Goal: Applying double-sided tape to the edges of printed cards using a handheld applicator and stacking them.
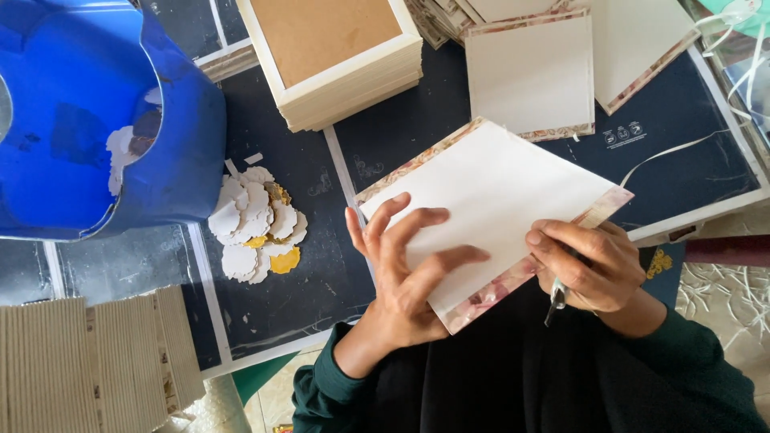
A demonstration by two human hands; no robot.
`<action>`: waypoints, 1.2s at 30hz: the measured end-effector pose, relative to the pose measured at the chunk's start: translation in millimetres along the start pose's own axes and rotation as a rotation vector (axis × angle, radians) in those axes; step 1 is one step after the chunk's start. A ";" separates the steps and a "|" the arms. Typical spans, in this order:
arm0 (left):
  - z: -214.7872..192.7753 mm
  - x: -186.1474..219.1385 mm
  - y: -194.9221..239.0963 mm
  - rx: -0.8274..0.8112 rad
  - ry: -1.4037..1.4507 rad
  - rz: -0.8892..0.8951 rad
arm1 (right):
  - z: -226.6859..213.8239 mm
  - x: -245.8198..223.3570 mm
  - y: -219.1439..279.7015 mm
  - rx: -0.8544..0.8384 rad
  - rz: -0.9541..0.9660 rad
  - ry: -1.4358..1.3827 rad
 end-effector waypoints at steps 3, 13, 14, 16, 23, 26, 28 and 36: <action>-4.5 -4.5 -1.7 -0.027 0.005 -0.117 | -1.5 4.6 2.6 0.043 0.013 -0.086; -18.2 1.9 3.6 0.097 0.187 0.030 | 4.6 3.9 1.3 0.016 0.062 -0.119; -23.9 -0.3 6.4 0.156 0.203 0.031 | 5.6 5.9 2.4 0.021 0.088 -0.121; -33.4 -14.2 13.4 0.229 0.192 -0.032 | 2.6 25.0 16.9 -0.002 0.136 -0.127; 59.0 -145.2 35.5 -0.294 -0.256 -0.403 | -43.4 146.2 100.3 0.530 0.891 -0.366; 103.0 -176.7 93.2 -0.509 -0.335 -0.490 | -24.2 149.9 107.4 0.471 1.013 -0.585; 73.0 -143.9 61.8 -0.333 -0.030 -0.508 | 0.1 153.8 129.3 0.516 1.179 -0.664; 4.3 -141.5 71.0 0.341 0.358 -0.452 | 73.6 94.1 76.7 -0.248 0.893 -0.363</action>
Point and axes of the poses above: each hand's wrist, its own y-axis away from the middle knuckle, its own z-axis out of the palm, x = y × z, the point moved 9 cm from there along -y, towards the middle knuckle
